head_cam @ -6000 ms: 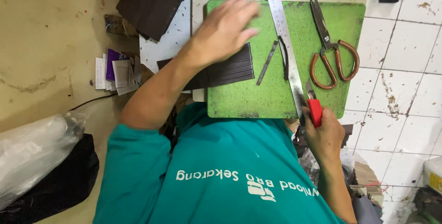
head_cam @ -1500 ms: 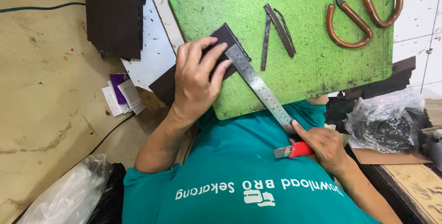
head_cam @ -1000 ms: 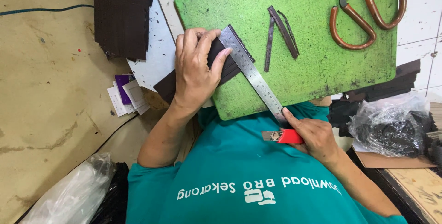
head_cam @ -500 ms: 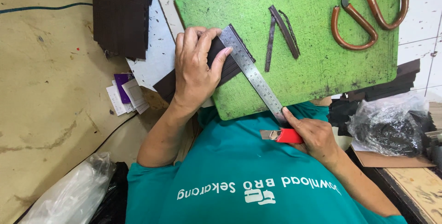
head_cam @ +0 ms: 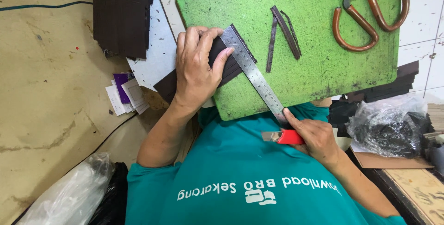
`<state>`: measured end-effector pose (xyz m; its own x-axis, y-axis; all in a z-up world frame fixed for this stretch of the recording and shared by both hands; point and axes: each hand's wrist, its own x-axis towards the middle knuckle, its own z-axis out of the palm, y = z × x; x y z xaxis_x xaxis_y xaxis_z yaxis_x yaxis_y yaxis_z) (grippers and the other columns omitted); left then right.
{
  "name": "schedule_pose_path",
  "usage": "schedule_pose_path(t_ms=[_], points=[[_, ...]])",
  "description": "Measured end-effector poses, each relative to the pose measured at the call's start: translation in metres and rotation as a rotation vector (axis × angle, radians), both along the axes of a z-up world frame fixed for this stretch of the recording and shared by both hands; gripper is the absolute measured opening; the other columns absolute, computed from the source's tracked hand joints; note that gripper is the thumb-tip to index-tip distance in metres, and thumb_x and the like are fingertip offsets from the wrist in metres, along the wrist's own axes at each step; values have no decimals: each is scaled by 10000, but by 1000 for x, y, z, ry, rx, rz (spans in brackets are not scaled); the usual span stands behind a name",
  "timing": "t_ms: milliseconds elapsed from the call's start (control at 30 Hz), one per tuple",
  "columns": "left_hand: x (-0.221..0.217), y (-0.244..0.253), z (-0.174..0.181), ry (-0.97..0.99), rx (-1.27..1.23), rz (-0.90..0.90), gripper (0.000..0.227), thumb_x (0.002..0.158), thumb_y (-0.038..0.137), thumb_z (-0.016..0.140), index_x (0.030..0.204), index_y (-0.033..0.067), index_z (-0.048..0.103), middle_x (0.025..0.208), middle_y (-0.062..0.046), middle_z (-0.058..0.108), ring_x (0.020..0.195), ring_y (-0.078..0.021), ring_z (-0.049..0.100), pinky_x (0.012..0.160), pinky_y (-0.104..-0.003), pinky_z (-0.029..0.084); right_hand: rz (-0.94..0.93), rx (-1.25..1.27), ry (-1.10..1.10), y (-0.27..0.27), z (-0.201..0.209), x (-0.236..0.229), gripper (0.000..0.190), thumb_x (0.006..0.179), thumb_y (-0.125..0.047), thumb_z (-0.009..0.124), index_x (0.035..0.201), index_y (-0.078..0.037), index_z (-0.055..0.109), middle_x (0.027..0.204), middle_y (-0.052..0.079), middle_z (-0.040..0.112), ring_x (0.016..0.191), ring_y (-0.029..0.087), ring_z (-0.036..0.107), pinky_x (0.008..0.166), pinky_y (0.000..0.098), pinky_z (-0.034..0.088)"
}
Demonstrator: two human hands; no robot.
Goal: Measuring, cutting, trimming, and singeing leather pieces to construct a wallet
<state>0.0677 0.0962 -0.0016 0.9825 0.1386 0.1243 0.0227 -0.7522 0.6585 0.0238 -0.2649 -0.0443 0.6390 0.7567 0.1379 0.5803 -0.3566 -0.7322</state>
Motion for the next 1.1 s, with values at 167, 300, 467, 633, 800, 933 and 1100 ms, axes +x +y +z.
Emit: schedule_pose_path(t_ms=[167,300,467,633,800,933,1100], points=[[-11,-4,-3,8,43,20,486,983,282,777,1358,39,588,1181,-175,568,1095,-381,557,997,-493,440,-53,52,-63,0,5,13,622,846,-318,755,1340,55,695,778,120,706,664,305,709,588,398,571],[-24,-20,11,59,102,-58,639,957,323,803,1408,-65,569,1448,-321,509,1412,-468,420,1224,-580,252,-25,5,-161,8,5,22,633,801,-230,801,1358,49,688,854,148,722,721,324,713,642,418,570],[-32,-29,-11,-11,203,-48,695,985,329,792,1467,-89,515,1537,-330,440,1472,-480,379,1234,-550,271,46,-63,-208,25,6,27,639,803,-240,794,1382,-1,669,826,132,725,716,298,723,622,419,569],[-29,-35,-12,17,255,-63,611,1023,312,738,1458,-72,548,1545,-328,436,1473,-459,388,1216,-520,337,24,-91,-233,39,14,30,590,856,-230,743,1395,-13,641,717,126,678,644,299,698,581,418,557],[-26,-35,-2,124,232,-59,607,1021,306,735,1471,-56,549,1554,-348,410,1479,-458,366,1233,-521,305,42,-69,-264,46,18,35,574,854,-236,745,1378,-18,655,689,99,670,626,267,696,573,396,540],[-29,-36,-7,126,235,-44,605,1038,352,704,1486,-21,544,1577,-323,391,1494,-441,349,1240,-509,308,18,-94,-286,39,9,31,590,849,-242,734,1402,-52,657,651,68,615,615,277,670,556,398,528],[-28,-35,-10,117,264,-46,624,1022,382,720,1487,0,555,1577,-318,391,1490,-437,356,1237,-509,323,4,-75,-246,45,16,32,575,871,-259,713,1409,-63,659,653,48,614,652,267,692,556,393,526]])
